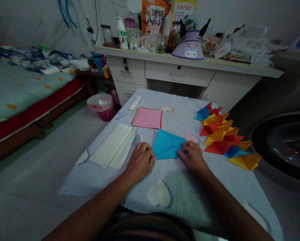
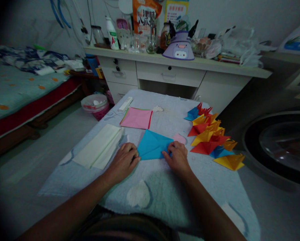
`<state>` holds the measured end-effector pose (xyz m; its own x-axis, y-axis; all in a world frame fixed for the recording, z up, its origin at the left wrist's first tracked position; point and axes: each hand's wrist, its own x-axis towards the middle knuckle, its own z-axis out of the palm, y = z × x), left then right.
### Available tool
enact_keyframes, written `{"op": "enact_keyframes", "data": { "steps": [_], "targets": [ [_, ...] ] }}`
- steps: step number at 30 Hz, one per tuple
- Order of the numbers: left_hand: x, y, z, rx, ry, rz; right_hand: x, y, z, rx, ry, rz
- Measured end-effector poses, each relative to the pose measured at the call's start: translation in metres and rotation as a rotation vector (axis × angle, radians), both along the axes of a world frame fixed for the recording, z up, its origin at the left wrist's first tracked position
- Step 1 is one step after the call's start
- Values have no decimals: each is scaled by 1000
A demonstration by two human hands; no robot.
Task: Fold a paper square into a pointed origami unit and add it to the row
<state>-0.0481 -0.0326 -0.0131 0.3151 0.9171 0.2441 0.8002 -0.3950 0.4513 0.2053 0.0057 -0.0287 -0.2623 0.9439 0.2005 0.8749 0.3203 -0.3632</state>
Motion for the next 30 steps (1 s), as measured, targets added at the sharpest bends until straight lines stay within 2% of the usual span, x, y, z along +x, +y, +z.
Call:
{"op": "enact_keyframes", "data": {
  "steps": [16,30],
  "targets": [
    [2,0,2,-9,18,14,-8,-1,5,-43,-38,-120],
    [1,-1,1,0,32,25,-10,-2,7,-33,-68,-119]
  ]
}}
